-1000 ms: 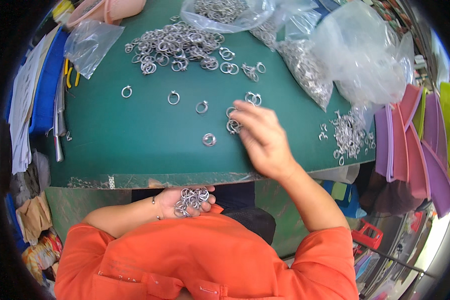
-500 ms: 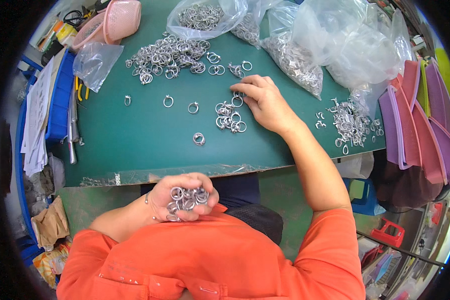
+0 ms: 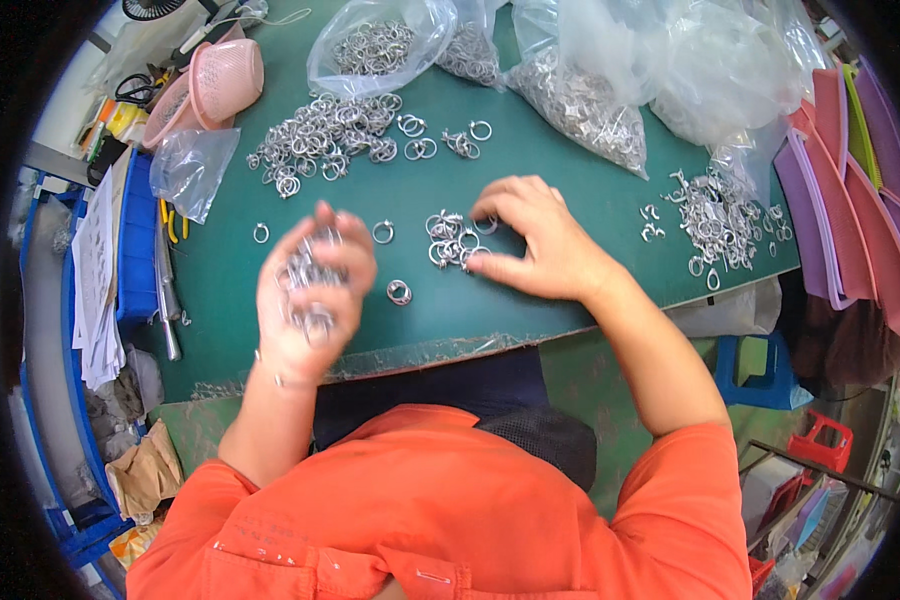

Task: The person empties a bag of metal rings onto a table and sorts through them by hand, picking out individual pieces and moving others into a pile.

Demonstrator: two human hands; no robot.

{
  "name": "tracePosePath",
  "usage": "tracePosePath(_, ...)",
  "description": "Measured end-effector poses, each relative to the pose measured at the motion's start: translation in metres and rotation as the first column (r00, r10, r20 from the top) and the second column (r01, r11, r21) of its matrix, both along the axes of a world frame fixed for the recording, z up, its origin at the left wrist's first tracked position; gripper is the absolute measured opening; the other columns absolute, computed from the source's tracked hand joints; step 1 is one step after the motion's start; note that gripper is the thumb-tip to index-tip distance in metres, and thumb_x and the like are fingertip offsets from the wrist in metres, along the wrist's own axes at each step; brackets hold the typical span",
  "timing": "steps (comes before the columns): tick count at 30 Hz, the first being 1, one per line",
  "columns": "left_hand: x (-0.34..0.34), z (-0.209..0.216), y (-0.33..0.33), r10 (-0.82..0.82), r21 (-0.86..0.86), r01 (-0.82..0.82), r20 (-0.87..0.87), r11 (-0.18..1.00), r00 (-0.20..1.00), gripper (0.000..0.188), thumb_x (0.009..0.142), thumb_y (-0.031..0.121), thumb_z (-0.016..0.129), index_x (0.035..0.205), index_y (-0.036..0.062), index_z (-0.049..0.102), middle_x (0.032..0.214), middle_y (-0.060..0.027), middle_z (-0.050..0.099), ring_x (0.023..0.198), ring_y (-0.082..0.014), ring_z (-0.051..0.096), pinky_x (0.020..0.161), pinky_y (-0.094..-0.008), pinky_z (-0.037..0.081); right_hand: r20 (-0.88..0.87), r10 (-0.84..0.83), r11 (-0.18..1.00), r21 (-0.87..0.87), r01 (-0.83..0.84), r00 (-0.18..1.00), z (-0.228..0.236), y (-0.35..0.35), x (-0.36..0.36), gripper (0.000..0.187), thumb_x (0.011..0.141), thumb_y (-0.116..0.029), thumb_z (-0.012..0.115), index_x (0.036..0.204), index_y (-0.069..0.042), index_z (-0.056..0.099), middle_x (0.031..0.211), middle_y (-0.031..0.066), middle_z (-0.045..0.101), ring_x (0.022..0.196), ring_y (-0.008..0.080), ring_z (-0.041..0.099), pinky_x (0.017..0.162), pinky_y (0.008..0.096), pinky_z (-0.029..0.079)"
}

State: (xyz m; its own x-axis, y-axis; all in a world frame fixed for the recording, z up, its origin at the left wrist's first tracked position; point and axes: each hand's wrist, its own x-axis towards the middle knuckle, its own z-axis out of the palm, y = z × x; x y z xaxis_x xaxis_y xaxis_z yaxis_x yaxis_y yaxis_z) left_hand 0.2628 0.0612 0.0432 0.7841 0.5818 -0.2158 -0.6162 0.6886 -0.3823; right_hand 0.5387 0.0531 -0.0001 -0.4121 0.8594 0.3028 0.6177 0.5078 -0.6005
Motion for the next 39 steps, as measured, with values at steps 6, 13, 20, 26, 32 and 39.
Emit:
tracePosePath(6,0.026,0.003,0.156,0.223,0.225,-0.193,-0.118,0.955,0.968,0.019,0.093,0.012,0.047,0.106,0.0009,0.054,0.106,-0.0138,0.054,0.091,-0.0235,0.057,0.055,-0.0288,0.048,0.046,-0.077,0.996,0.054,0.075,0.996,0.002,-0.013,0.0,0.027,0.072,-0.019,0.076,0.092,-0.008,0.06,0.111,0.0094,0.057,0.105,0.0309,0.051,0.089,0.04,0.039)
tracePosePath(13,0.099,0.027,0.239,0.569,0.533,-0.202,-0.743,0.822,0.352,0.035,0.095,0.017,0.045,0.125,-0.0026,0.051,0.127,-0.0192,0.055,0.115,-0.0304,0.056,0.1,-0.0492,0.043,-0.093,-0.032,0.998,0.058,0.037,0.995,-0.008,-0.008,0.001,0.018,0.074,-0.013,0.074,0.081,-0.007,0.058,0.1,0.0103,0.06,0.098,0.0307,0.054,0.086,0.0407,0.041)
tracePosePath(20,0.075,-0.007,0.27,0.611,0.628,0.209,-0.778,0.75,0.146,0.04,0.092,0.007,0.05,0.13,-0.007,0.045,0.137,-0.0223,0.043,0.133,-0.0306,0.038,0.112,-0.0451,0.03,-0.193,-0.148,0.989,-0.021,0.147,0.97,-0.01,-0.008,0.001,0.015,0.076,-0.005,0.07,0.083,-0.004,0.057,0.082,0.0072,0.06,0.08,0.0271,0.056,0.077,0.036,0.044)
tracePosePath(26,0.046,0.018,0.108,0.655,0.765,0.12,-0.611,0.632,0.446,0.025,0.09,0.006,0.054,0.113,-0.0042,0.055,0.109,-0.0121,0.059,0.105,-0.0218,0.058,0.091,-0.035,0.048,-0.172,-0.11,0.991,0.058,0.121,0.979,-0.004,-0.006,-0.006,0.022,0.073,-0.014,0.071,0.089,-0.007,0.059,0.094,0.0058,0.06,0.091,0.0259,0.054,0.083,0.038,0.041)
tracePosePath(32,0.043,-0.02,-0.032,-0.142,0.511,0.56,-0.644,0.652,0.752,0.016,0.091,0.013,0.061,0.101,0.0004,0.061,0.093,-0.01,0.066,0.078,-0.0148,0.065,0.066,-0.0262,0.054,-0.012,-0.059,0.998,0.022,0.059,0.998,-0.008,-0.006,-0.014,0.024,0.069,-0.016,0.07,0.09,-0.01,0.059,0.093,0.0052,0.058,0.092,0.0253,0.053,0.084,0.0377,0.038)
tracePosePath(39,0.044,-0.092,-0.091,-0.585,0.272,0.704,-0.406,0.656,0.702,0.022,0.096,0.011,0.054,0.111,-0.003,0.061,0.1,-0.0126,0.067,0.088,-0.0162,0.066,0.075,-0.028,0.054,0.057,-0.002,0.998,0.064,-0.002,0.998,-0.001,-0.011,-0.032,0.03,0.072,-0.015,0.074,0.101,-0.014,0.068,0.096,0.0062,0.057,0.092,0.0251,0.053,0.085,0.0372,0.038)
